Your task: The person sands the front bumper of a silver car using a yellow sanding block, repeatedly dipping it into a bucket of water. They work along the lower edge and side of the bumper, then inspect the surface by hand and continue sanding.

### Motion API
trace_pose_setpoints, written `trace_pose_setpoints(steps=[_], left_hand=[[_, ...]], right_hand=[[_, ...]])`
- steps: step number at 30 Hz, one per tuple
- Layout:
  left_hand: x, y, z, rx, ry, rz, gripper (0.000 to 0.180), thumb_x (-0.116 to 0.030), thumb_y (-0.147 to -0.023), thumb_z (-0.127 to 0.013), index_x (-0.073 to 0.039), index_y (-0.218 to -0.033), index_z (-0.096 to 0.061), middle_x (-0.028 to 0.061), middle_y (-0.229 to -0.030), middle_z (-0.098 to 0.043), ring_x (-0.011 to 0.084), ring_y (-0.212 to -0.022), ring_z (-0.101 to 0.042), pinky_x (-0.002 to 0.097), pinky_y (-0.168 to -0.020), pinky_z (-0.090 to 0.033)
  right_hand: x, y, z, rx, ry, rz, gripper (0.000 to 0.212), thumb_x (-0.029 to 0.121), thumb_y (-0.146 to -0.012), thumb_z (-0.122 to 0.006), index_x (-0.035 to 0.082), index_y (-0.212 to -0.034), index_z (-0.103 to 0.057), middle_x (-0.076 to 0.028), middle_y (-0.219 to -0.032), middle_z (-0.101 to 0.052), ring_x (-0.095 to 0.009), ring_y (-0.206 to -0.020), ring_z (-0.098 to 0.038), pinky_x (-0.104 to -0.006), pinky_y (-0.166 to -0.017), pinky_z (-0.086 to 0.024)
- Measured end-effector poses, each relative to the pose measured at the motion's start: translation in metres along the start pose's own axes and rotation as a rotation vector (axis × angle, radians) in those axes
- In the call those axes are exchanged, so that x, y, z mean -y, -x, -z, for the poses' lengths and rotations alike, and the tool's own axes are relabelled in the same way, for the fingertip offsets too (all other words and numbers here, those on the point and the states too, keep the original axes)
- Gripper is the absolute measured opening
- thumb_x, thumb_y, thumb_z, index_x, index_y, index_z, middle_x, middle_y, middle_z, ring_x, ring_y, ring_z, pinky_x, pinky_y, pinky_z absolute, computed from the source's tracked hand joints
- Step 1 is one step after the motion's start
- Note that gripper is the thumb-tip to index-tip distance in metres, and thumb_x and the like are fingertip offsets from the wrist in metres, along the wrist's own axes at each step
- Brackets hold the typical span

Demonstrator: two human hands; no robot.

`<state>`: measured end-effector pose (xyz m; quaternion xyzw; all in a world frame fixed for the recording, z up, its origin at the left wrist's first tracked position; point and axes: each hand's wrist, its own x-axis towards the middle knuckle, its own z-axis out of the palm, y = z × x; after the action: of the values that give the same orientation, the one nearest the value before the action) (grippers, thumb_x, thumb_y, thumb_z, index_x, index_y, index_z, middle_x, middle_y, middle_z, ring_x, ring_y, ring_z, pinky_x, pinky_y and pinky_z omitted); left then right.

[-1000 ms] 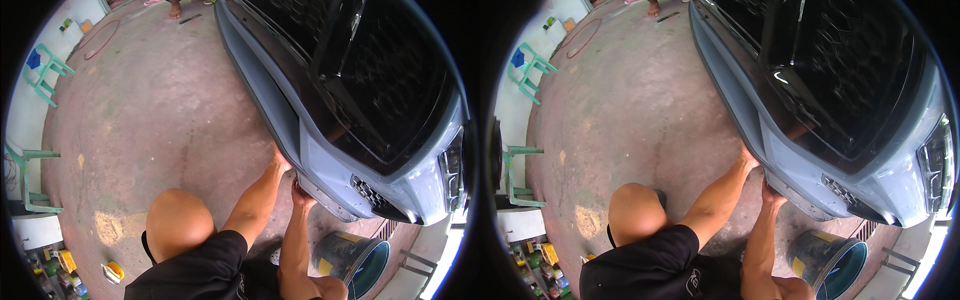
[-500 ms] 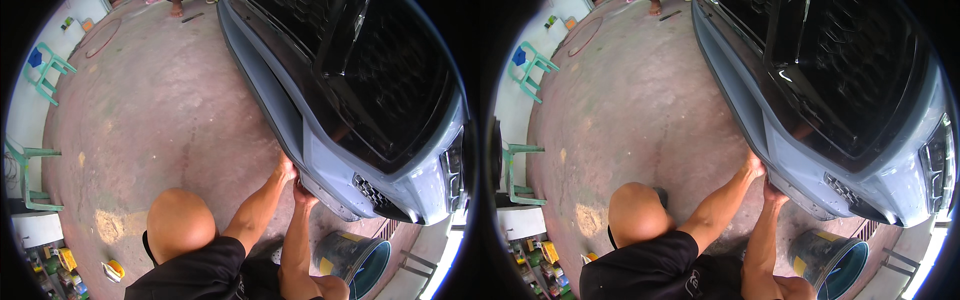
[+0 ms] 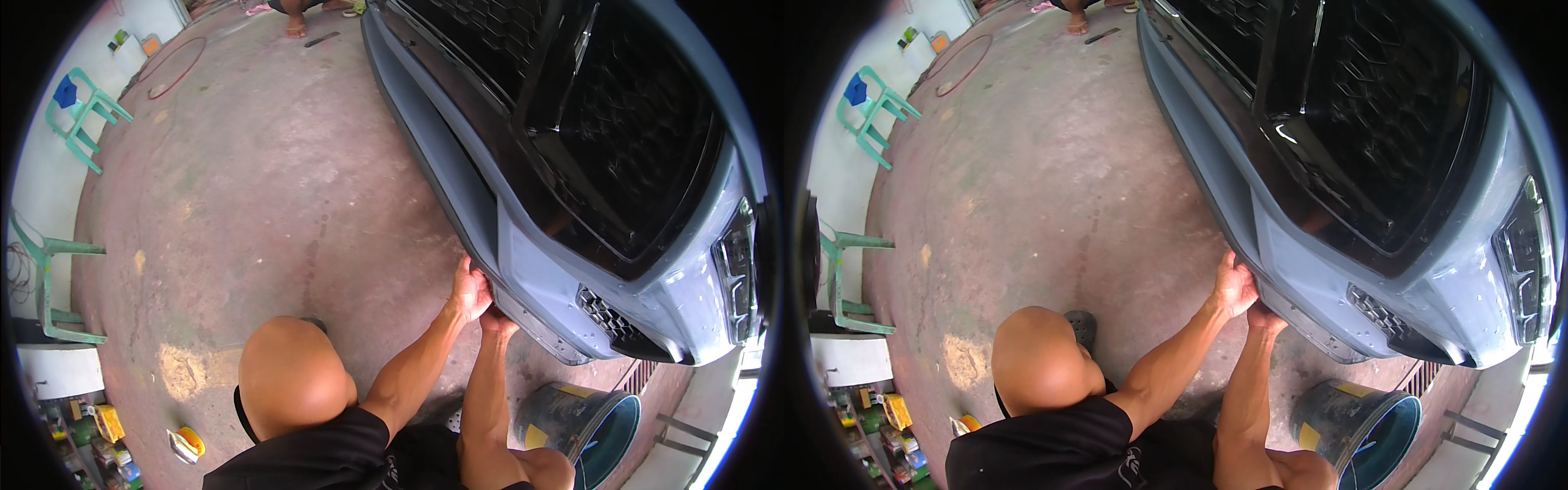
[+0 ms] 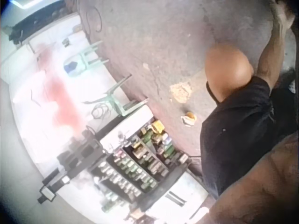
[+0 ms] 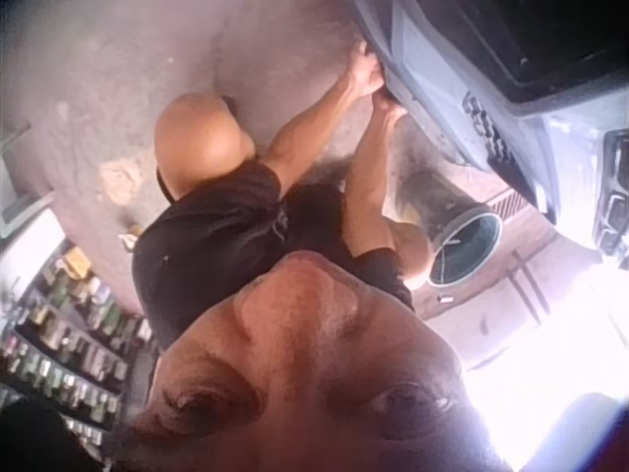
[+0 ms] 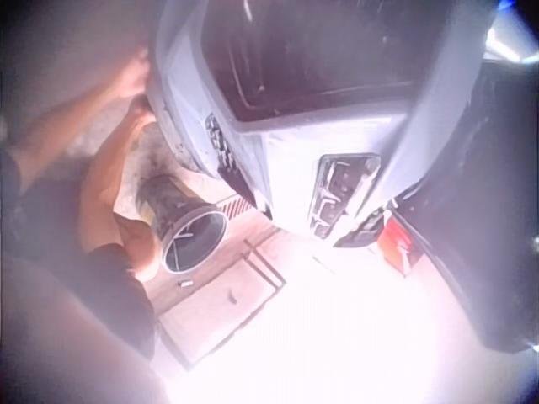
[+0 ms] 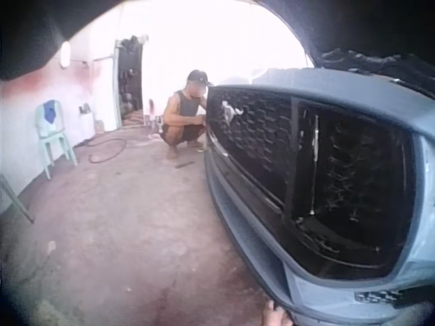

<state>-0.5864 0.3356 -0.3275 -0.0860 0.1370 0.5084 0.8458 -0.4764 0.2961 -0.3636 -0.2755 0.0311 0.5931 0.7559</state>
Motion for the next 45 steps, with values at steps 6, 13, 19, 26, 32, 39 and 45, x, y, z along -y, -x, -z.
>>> trace_pose_setpoints(steps=[6, 13, 19, 26, 32, 39, 45], left_hand=[[-0.014, -0.001, 0.019, -0.032, -0.139, 0.026, 0.094, -0.086, -0.100, -0.039, -0.003, -0.136, -0.067, 0.0139, -0.132, -0.072, 0.0285, -0.126, -0.064, 0.0472, -0.115, -0.046], [-0.012, 0.010, 0.007, -0.028, -0.211, 0.041, 0.099, -0.093, -0.096, -0.039, -0.006, -0.132, -0.068, 0.0133, -0.131, -0.072, 0.0293, -0.126, -0.064, 0.0494, -0.116, -0.044], [-0.027, -0.001, -0.007, -0.038, -0.078, -0.052, 0.105, -0.093, -0.098, -0.029, -0.003, -0.136, -0.069, 0.0168, -0.142, -0.069, 0.0328, -0.134, -0.059, 0.0505, -0.121, -0.037], [-0.033, -0.002, -0.008, 0.003, -0.027, -0.044, 0.102, -0.090, -0.100, -0.027, -0.006, -0.144, -0.066, 0.0155, -0.151, -0.065, 0.0328, -0.142, -0.053, 0.0495, -0.123, -0.033], [-0.032, -0.002, -0.012, -0.066, -0.059, -0.112, 0.100, -0.091, -0.099, -0.028, -0.013, -0.153, -0.058, 0.0090, -0.153, -0.063, 0.0315, -0.140, -0.053, 0.0497, -0.123, -0.031], [-0.044, -0.011, -0.016, -0.038, -0.032, -0.117, 0.111, -0.097, -0.094, -0.033, -0.010, -0.160, -0.050, 0.0109, -0.162, -0.055, 0.0339, -0.151, -0.046, 0.0519, -0.128, -0.028], [-0.038, -0.016, -0.032, -0.069, -0.081, -0.156, 0.119, -0.102, -0.088, -0.035, -0.007, -0.158, -0.052, 0.0140, -0.162, -0.056, 0.0336, -0.149, -0.049, 0.0507, -0.124, -0.036]], right_hand=[[-0.016, -0.002, 0.002, -0.089, 0.010, 0.004, 0.070, 0.058, -0.101, -0.058, 0.004, -0.144, -0.063, -0.015, -0.146, -0.067, -0.035, -0.137, -0.061, -0.0514, -0.120, -0.047], [-0.012, -0.003, 0.005, -0.117, 0.022, 0.007, 0.070, 0.057, -0.097, -0.060, 0.003, -0.142, -0.065, -0.017, -0.142, -0.069, -0.036, -0.132, -0.064, -0.0526, -0.118, -0.050], [-0.005, 0.011, -0.013, -0.392, 0.038, -0.085, 0.074, 0.066, -0.093, -0.063, 0.012, -0.143, -0.064, -0.010, -0.140, -0.067, -0.030, -0.130, -0.062, -0.0503, -0.117, -0.047], [0.007, 0.016, -0.014, -0.352, 0.032, -0.054, 0.074, 0.070, -0.092, -0.060, 0.017, -0.145, -0.062, -0.008, -0.142, -0.065, -0.029, -0.131, -0.059, -0.0495, -0.114, -0.043], [0.004, 0.014, -0.012, -0.361, 0.013, -0.069, 0.072, 0.069, -0.093, -0.060, 0.018, -0.143, -0.063, -0.008, -0.141, -0.066, -0.029, -0.131, -0.059, -0.0499, -0.112, -0.045], [0.002, 0.015, -0.012, -0.351, 0.003, -0.084, 0.070, 0.069, -0.092, -0.062, 0.018, -0.139, -0.065, -0.007, -0.137, -0.067, -0.029, -0.130, -0.059, -0.0505, -0.111, -0.046], [0.007, 0.011, -0.008, -0.382, -0.019, -0.063, 0.069, 0.069, -0.092, -0.063, 0.018, -0.138, -0.067, -0.006, -0.137, -0.068, -0.029, -0.130, -0.060, -0.0515, -0.112, -0.045]])
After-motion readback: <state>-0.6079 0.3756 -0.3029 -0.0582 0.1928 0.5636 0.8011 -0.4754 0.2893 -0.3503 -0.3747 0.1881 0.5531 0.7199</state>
